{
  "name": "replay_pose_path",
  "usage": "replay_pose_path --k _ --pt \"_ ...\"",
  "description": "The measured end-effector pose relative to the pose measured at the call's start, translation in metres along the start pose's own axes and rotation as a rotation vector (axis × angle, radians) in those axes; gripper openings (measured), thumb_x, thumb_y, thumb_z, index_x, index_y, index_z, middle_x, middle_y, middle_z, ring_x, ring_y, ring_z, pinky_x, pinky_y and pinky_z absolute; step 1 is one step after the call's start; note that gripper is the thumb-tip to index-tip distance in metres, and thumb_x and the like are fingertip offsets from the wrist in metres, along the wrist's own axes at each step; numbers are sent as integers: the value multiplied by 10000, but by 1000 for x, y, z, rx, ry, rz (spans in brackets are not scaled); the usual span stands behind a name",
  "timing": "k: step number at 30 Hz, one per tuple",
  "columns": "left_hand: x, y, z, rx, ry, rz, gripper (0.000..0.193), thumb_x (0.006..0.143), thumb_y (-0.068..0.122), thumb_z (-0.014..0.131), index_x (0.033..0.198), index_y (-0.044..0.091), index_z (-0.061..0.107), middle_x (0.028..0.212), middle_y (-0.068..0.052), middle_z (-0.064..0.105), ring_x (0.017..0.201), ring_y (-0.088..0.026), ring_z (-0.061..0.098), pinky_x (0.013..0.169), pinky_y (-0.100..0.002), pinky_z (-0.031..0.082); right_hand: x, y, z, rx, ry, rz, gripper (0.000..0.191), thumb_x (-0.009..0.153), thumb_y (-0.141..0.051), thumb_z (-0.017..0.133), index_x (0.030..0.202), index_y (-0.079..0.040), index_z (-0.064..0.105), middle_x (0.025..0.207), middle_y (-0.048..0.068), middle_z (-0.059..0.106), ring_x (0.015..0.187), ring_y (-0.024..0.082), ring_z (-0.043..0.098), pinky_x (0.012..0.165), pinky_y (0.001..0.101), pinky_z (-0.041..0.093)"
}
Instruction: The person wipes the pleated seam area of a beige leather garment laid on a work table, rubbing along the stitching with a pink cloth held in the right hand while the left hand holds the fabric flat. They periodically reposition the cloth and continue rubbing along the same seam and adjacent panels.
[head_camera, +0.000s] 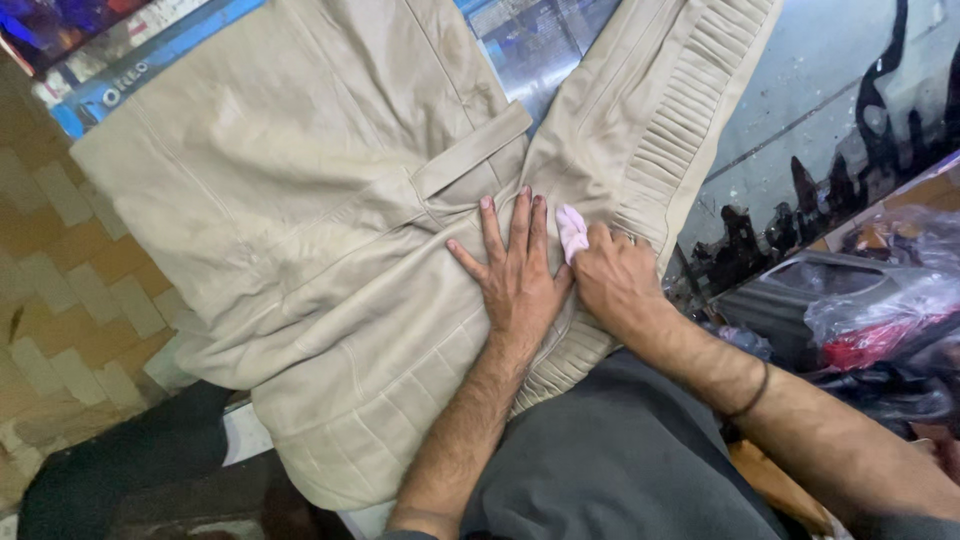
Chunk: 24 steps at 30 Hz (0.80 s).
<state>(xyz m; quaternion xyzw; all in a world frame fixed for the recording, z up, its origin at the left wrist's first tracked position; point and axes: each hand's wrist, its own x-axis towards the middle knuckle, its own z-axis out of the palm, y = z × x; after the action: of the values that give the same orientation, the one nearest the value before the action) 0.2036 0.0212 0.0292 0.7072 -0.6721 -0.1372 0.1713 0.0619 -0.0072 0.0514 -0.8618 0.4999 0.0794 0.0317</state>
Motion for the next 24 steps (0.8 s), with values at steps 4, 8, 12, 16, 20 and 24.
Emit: replay_pose_path --k 4,8,12,16,20,24 --pt "1 1 -1 22 -55 -12 956 766 453 798 1568 117 399 1667 -17 236 1558 -415 90 1079 -877 -6 3 2 1 36 37 -33 210 794 -180 636 948 -72 730 955 121 645 780 307 704 667 505 555" --pt "1 2 1 39 63 21 917 838 499 776 1581 114 398 1690 -13 232 1585 -403 94 1113 -870 -16 6 7 3 62 -31 7 148 860 -154 621 930 -59 710 1013 139 640 839 323 709 669 474 571" --pt "1 -1 4 35 8 22 938 801 522 761 1566 112 408 1673 -12 239 1563 -416 91 1086 -878 -27 2 14 4 80 1 -54 219 816 -145 617 981 -48 724 949 131 633 743 313 706 594 482 567" --pt "1 -1 6 95 22 30 922 818 510 759 1576 118 411 1690 -18 230 1575 -418 90 1092 -874 -24 8 15 6 91 -72 -46 147 857 -165 613 894 -67 716 1015 129 634 797 309 712 639 463 576" --pt "-1 1 7 51 43 18 914 818 513 758 1571 124 419 1693 0 232 1583 -415 90 1111 -876 -21 -1 18 6 128 144 -105 250 802 -128 608 1007 -64 737 953 120 642 688 307 695 594 470 555" --pt "1 0 6 43 -8 -3 914 810 533 747 1551 105 427 1673 -12 237 1558 -431 82 1069 -883 -35 -7 22 8 62 32 -121 207 827 -160 608 971 -94 741 919 111 641 676 287 703 570 460 552"
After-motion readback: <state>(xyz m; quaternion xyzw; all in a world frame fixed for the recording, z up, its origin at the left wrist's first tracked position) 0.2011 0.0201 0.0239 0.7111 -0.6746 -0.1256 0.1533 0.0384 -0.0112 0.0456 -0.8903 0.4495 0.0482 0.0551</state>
